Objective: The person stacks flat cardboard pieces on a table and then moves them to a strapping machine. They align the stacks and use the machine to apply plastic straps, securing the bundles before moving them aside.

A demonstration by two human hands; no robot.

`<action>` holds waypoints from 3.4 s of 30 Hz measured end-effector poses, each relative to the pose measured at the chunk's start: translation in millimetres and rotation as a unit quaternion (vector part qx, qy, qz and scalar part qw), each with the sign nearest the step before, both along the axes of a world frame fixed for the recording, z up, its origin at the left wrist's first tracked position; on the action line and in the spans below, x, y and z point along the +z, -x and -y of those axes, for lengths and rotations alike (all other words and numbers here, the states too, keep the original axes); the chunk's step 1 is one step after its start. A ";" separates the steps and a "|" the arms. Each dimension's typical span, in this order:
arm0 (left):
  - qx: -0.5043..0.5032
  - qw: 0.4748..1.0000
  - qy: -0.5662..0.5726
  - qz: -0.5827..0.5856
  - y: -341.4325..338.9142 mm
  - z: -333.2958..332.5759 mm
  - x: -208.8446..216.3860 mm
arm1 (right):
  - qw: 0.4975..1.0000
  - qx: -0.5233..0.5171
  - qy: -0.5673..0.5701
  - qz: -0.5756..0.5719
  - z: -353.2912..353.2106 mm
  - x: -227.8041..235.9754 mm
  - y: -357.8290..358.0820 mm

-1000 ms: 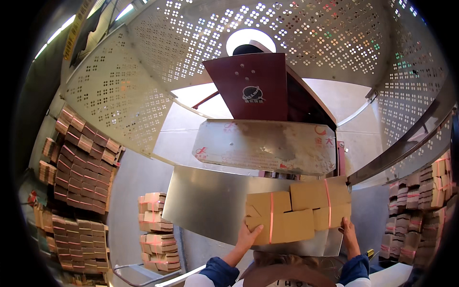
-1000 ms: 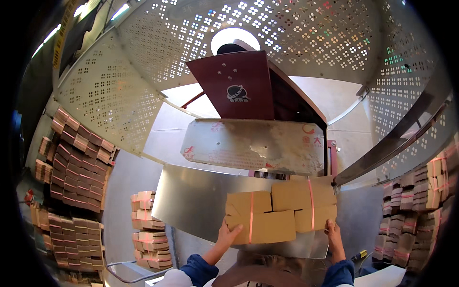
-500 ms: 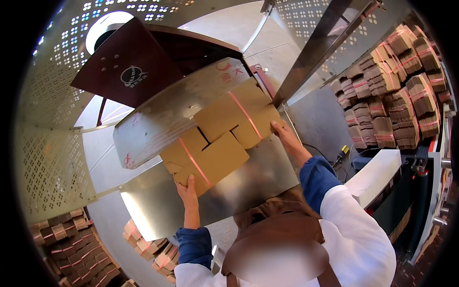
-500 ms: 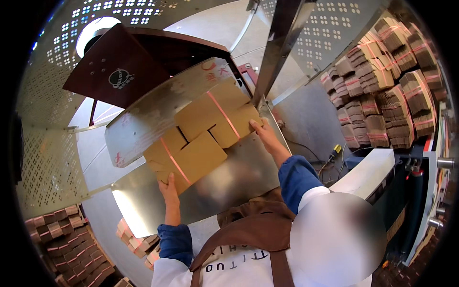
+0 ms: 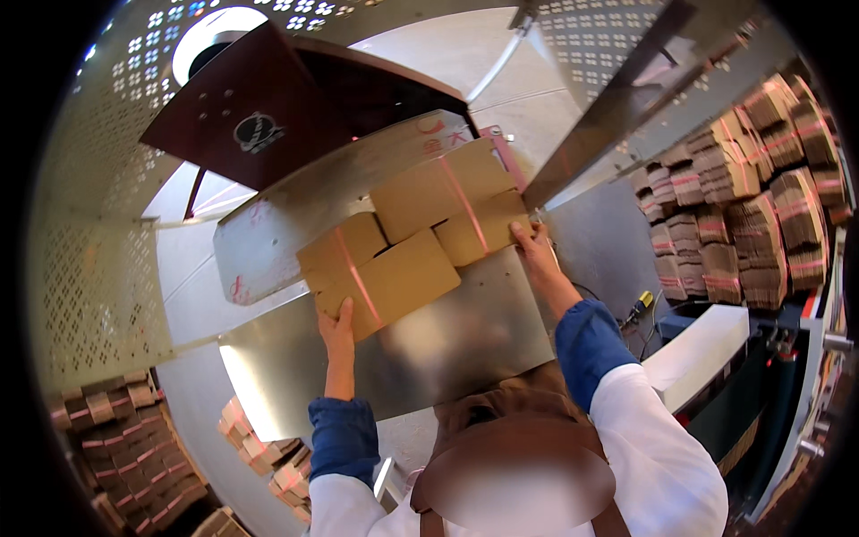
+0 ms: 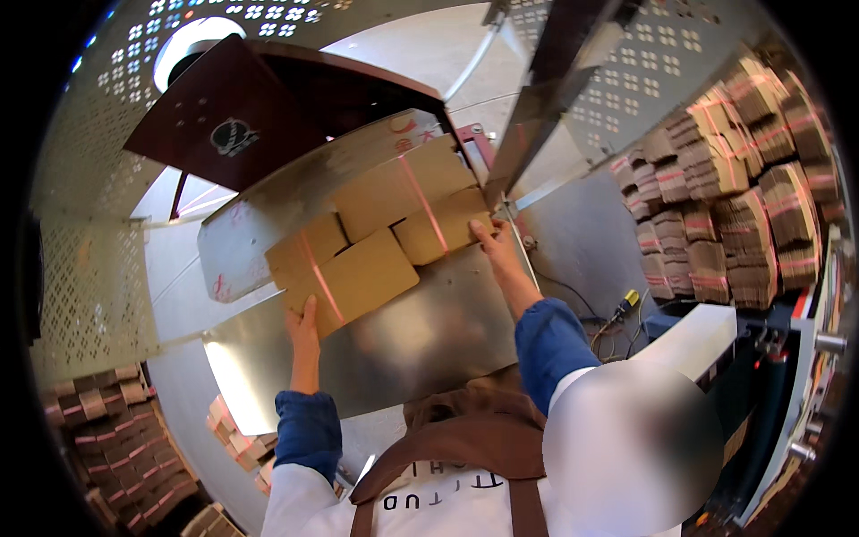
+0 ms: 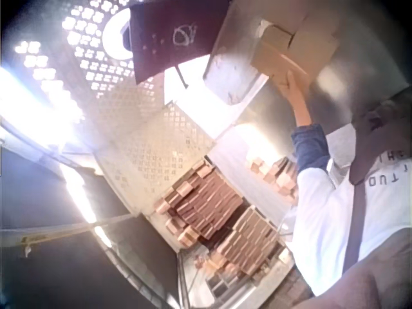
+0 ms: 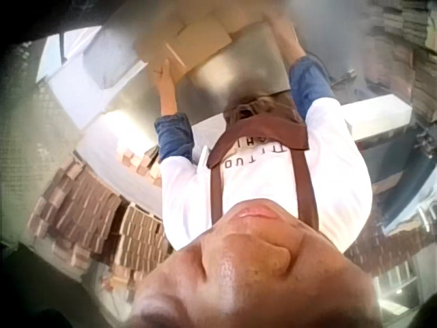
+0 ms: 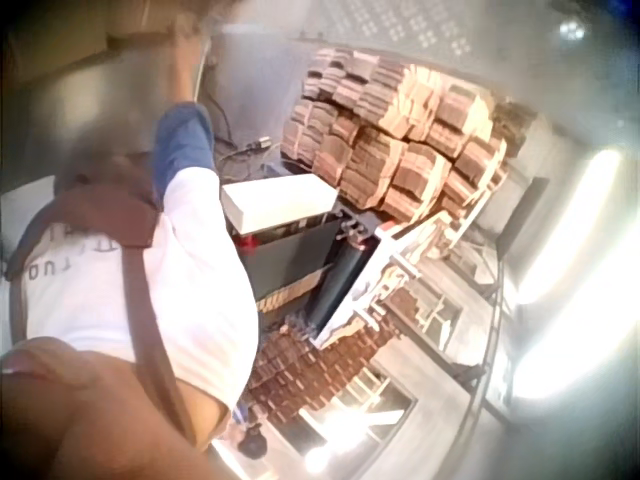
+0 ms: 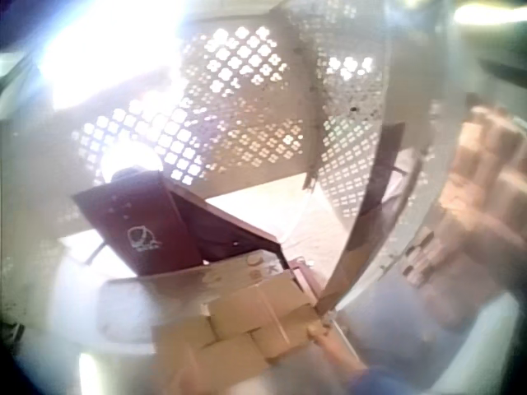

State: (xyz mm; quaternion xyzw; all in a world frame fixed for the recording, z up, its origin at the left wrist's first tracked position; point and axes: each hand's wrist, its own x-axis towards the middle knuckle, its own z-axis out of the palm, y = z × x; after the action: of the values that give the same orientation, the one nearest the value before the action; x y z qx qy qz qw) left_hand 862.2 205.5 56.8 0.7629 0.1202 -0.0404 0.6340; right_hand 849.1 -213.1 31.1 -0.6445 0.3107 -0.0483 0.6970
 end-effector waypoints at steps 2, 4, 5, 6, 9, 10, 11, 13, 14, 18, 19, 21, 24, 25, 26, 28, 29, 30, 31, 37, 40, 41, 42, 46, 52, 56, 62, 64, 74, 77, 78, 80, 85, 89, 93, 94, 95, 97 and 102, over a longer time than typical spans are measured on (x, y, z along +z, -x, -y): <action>0.001 0.999 -0.012 0.036 0.2 1.5 0.6 | 0.989 0.026 0.142 -0.011 -0.4 19.2 10.7; 0.009 0.998 -0.012 0.059 0.7 2.9 1.3 | 0.912 0.036 0.400 0.086 -14.0 53.0 26.4; 0.013 0.998 -0.007 0.061 3.8 2.5 0.7 | 0.844 0.038 0.517 0.135 -19.3 66.9 30.3; 0.010 0.998 0.000 0.063 5.0 5.4 0.0 | 0.820 0.095 0.532 0.189 -22.6 77.3 21.3; 0.021 0.998 0.006 0.052 2.0 11.0 6.9 | 0.737 0.213 0.572 0.290 -35.3 91.0 -56.4; 0.010 0.998 0.010 0.055 -5.7 14.8 10.5 | 0.718 0.216 0.598 0.284 -34.2 93.1 -86.8; 0.001 0.998 0.011 0.055 -11.5 15.8 13.6 | 0.688 0.220 0.638 0.267 -36.2 99.5 -112.9; -0.002 0.999 0.003 0.043 -23.6 9.9 12.8 | 0.665 0.254 0.667 0.220 -41.6 97.4 -145.8; -0.006 1.000 0.000 0.031 -33.8 7.3 8.3 | 0.671 0.281 0.662 0.181 -38.5 86.5 -153.3; -0.012 0.998 -0.055 -0.001 -54.2 5.3 14.6 | 0.674 0.308 0.660 0.122 -32.5 66.4 -158.4; -0.017 0.998 -0.059 -0.003 -50.9 6.7 10.2 | 0.669 0.320 0.652 0.156 -28.2 64.7 -155.3; -0.014 0.997 -0.078 0.000 -48.0 -1.2 3.5 | 0.658 0.342 0.627 0.239 -34.5 68.9 -147.8; -0.020 0.992 -0.092 -0.079 -35.4 -10.2 -7.2 | 0.598 0.491 0.555 0.306 -43.2 89.0 -112.4; -0.022 0.991 -0.118 -0.051 -39.9 -5.1 -9.1 | 0.546 0.503 0.579 0.338 -38.6 85.3 -101.7; -0.020 0.988 -0.151 -0.018 -40.9 -2.0 -10.6 | 0.494 0.511 0.595 0.376 -37.2 80.5 -92.0; 0.007 0.996 -0.063 0.062 -37.1 -4.3 -12.6 | 0.456 0.514 0.607 0.399 -46.1 96.1 -86.7; 0.009 0.998 -0.042 0.050 -34.1 -1.9 -13.7 | 0.440 0.534 0.600 0.402 -45.1 94.7 -87.1; 0.011 0.999 -0.022 0.038 -34.4 -1.3 -14.1 | 0.423 0.553 0.592 0.404 -45.2 93.9 -90.7; 0.012 1.000 -0.003 0.026 -36.5 -2.6 -13.5 | 0.407 0.572 0.585 0.406 -45.7 93.7 -95.3; 0.022 0.999 0.037 -0.008 -31.1 3.2 -6.2 | 0.403 0.577 0.580 0.410 -41.1 89.3 -96.2; 0.067 0.986 0.137 -0.072 -31.1 5.9 0.3 | 0.406 0.590 0.571 0.401 -37.6 88.0 -96.5; 0.076 0.982 0.160 -0.072 -30.3 2.6 -4.4 | 0.409 0.585 0.577 0.397 -39.3 89.9 -95.2; 0.085 0.977 0.182 -0.071 -29.6 -1.3 -10.0 | 0.412 0.580 0.582 0.393 -41.9 91.8 -92.3; 0.085 0.972 0.202 -0.090 -29.2 -3.4 -12.3 | 0.447 0.545 0.603 0.372 -50.5 92.5 -77.0; 0.101 0.973 0.167 -0.124 -32.2 0.0 -4.7 | 0.467 0.549 0.596 0.354 -54.6 94.0 -76.0; 0.111 0.950 0.268 -0.116 -37.3 2.8 -3.9 | 0.474 0.552 0.583 0.361 -53.0 94.2 -78.5; 0.159 0.951 0.223 -0.143 -44.3 12.1 7.3 | 0.475 0.567 0.575 0.350 -53.8 89.3 -83.8; 0.160 0.951 0.215 -0.155 -48.5 11.1 7.3 | 0.477 0.570 0.573 0.344 -53.7 87.4 -86.2; 0.144 0.966 0.180 -0.120 -62.5 14.9 -6.8 | 0.467 0.570 0.592 0.326 -55.5 95.7 -94.8; 0.161 0.970 0.128 -0.132 -63.8 11.8 -19.3 | 0.469 0.579 0.588 0.315 -47.5 63.6 -95.3; 0.159 0.962 0.188 -0.120 -57.3 2.0 -47.4 | 0.451 0.595 0.589 0.309 -54.7 66.2 -99.2; 0.154 0.948 0.226 -0.160 -58.7 8.6 -12.7 | 0.451 0.593 0.593 0.304 -60.1 79.9 -96.2; 0.154 0.957 0.198 -0.147 -62.4 10.4 9.2 | 0.482 0.591 0.564 0.316 -59.8 86.2 -98.2; 0.164 0.959 0.180 -0.147 -59.7 8.7 10.1 | 0.481 0.584 0.568 0.324 -62.8 84.6 -97.1; 0.163 0.961 0.171 -0.140 -59.9 6.6 3.3 | 0.487 0.582 0.561 0.331 -62.9 85.5 -98.0; 0.162 0.962 0.167 -0.140 -60.7 6.5 2.5 | 0.489 0.582 0.558 0.334 -62.5 86.0 -98.8; 0.161 0.963 0.167 -0.138 -60.5 6.2 -1.4 | 0.488 0.584 0.558 0.331 -61.5 85.9 -99.1; 0.157 0.964 0.166 -0.134 -60.4 3.9 -9.6 | 0.489 0.588 0.557 0.326 -60.3 84.6 -100.6; 0.156 0.962 0.167 -0.150 -64.8 13.2 13.0 | 0.492 0.582 0.559 0.328 -55.3 81.9 -101.4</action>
State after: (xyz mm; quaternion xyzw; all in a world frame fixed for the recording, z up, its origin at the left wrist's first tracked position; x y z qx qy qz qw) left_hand 926.9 192.3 69.7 0.6035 0.3230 -0.0750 0.7251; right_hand 950.5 -157.8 112.9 -0.8715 -0.4773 -0.0033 0.1123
